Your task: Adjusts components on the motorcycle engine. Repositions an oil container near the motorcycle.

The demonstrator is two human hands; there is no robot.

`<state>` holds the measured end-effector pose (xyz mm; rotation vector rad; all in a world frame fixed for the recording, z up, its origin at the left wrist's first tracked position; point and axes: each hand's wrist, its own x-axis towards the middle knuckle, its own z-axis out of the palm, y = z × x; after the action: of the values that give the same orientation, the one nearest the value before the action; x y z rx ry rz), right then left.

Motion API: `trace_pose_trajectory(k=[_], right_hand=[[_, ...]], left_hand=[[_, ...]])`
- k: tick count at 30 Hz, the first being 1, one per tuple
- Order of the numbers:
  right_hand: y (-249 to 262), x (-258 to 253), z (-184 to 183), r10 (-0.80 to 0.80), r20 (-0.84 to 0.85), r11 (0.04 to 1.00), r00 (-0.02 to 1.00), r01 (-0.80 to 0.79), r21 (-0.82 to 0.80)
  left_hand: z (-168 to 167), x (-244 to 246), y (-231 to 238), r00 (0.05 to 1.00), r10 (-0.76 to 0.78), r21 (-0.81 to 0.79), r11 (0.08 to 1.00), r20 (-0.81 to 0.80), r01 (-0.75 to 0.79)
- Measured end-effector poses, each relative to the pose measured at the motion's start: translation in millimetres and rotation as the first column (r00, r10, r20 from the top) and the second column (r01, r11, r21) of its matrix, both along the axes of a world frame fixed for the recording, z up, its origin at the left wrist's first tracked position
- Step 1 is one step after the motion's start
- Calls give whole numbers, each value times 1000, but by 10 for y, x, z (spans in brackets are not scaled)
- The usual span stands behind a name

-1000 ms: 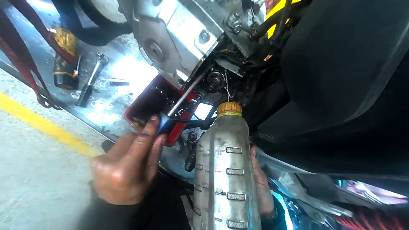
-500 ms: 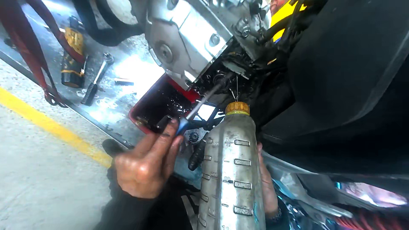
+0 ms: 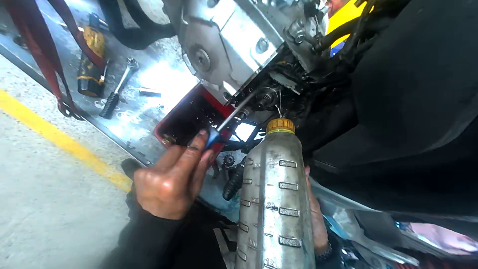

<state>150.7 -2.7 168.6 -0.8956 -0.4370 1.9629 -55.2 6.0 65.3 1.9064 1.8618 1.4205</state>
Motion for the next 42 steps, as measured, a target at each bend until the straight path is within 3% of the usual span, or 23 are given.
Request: trace_pose_trajectory(k=[10,15,18,21,30,38,42], right_hand=[[34,-44,-7,7,1,1000,1000,-7,-19],[13,-43,-13,-26,15,998,1000,26,-49],[-13,11,-22,-21,-4,999,1000,20,-35],[-11,8,-17,-48,47,998,998,49,-28],[-28,37,-73,-31,51,999,998,33,-42],[-61,4,-183,-33,184,995,982,50,-90],[-53,-5,-232,24,116,993,993,-10,-115]], left_hand=[[4,-40,-42,998,-59,-41,997,35,61],[-3,3,-64,983,-110,-60,991,149,120],[34,-48,-112,984,-137,-81,986,112,147],[-29,-24,-178,992,-118,-89,989,50,122],[-126,108,-179,993,-74,-20,997,87,76],[-438,130,-300,995,-37,-133,990,88,48],[-423,183,-194,993,-12,-140,990,121,29]])
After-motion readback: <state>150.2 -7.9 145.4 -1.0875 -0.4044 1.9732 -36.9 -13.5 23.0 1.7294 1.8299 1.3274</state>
